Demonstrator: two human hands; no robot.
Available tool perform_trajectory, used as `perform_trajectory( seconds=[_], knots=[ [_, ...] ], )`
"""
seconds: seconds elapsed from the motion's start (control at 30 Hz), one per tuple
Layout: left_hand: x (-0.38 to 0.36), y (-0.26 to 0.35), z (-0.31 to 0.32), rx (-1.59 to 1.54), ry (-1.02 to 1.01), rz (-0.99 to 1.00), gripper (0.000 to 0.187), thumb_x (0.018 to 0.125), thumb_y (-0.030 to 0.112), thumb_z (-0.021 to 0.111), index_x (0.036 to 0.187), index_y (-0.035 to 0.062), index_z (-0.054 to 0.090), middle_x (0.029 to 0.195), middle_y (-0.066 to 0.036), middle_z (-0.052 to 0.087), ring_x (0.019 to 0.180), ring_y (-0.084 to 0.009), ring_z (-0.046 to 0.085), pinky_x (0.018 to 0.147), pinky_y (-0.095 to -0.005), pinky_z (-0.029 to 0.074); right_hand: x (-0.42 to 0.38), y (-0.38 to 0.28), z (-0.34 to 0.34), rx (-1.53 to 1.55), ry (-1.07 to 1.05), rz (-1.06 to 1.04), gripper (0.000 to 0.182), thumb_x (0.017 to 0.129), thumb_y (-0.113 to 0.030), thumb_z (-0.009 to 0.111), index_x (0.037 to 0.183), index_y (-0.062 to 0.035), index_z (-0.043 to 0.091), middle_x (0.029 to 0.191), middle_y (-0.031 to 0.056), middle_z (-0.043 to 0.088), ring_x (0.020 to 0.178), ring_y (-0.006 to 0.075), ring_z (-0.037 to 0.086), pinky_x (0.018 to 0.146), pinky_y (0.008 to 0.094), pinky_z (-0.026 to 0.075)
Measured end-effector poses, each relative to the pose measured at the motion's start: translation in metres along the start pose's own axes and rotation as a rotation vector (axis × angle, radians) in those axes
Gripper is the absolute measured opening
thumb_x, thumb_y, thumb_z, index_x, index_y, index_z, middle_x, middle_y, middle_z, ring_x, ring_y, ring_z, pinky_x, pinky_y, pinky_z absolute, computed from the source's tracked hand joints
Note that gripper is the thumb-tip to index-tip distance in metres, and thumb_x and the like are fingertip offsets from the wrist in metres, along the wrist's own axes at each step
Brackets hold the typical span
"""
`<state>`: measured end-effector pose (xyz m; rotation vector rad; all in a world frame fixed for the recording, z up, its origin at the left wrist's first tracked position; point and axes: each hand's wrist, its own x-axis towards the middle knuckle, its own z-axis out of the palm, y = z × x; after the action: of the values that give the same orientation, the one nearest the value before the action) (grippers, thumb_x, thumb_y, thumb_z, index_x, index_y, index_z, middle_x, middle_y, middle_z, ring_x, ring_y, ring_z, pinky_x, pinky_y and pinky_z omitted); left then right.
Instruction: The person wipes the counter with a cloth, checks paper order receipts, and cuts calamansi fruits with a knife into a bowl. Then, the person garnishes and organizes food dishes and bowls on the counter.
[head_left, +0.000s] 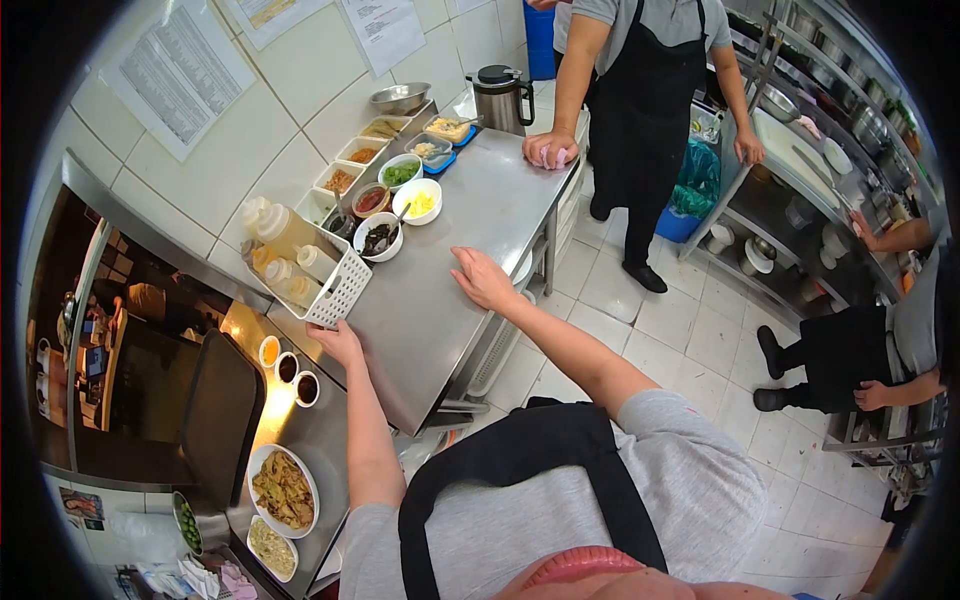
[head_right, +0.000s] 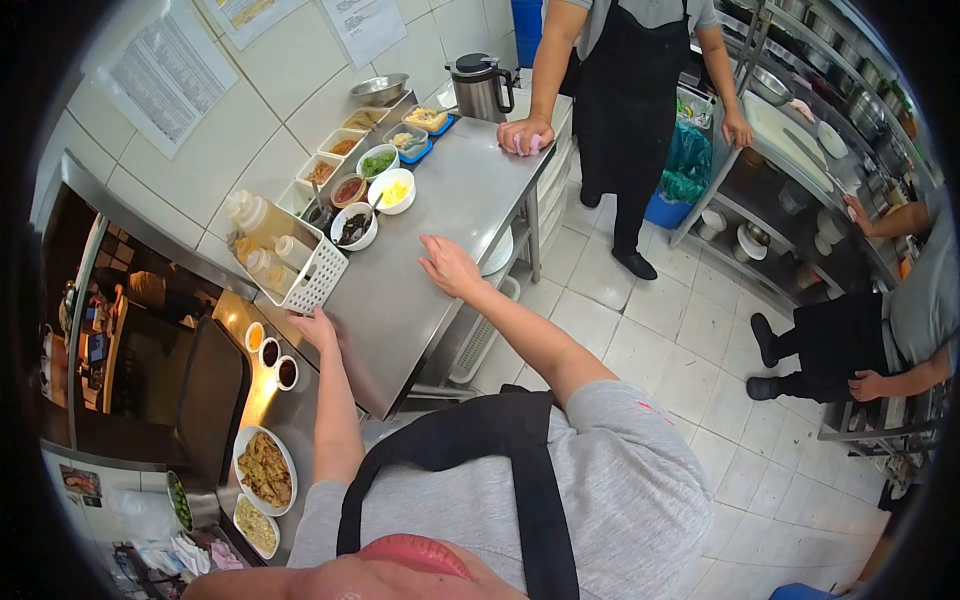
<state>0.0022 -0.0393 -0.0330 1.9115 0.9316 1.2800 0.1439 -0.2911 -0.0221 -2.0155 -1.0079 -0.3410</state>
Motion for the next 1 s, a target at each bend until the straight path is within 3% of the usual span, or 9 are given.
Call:
perform_trajectory(
  seconds=[0.57,1.0],
  knots=[
    [0.002,-0.004,-0.001,-0.001,-0.019,0.030,0.068,0.066,0.001,0.060,0.126,-0.0019,0.028,0.121,-0.022,0.041,0.109,-0.0360,0.042,0.092,-0.0395,0.034,-0.001,-0.001,0.001,-0.018,-0.026,-0.004,0.037,0.083,-0.020,0.050,0.114,-0.0008,0.042,0.108,0.0173,0.050,0.099,0.0329,0.048,0.085,0.0381,0.040],
    [0.004,-0.005,-0.001,-0.059,-0.021,0.022,0.068,0.065,0.000,0.059,0.126,-0.0013,0.029,0.120,-0.019,0.042,0.110,-0.0332,0.042,0.093,-0.0368,0.033,0.001,-0.003,0.000,-0.003,-0.035,0.014,0.037,0.082,-0.019,0.050,0.113,-0.0003,0.042,0.105,0.0178,0.050,0.099,0.0331,0.048,0.085,0.0385,0.040]
  ],
)
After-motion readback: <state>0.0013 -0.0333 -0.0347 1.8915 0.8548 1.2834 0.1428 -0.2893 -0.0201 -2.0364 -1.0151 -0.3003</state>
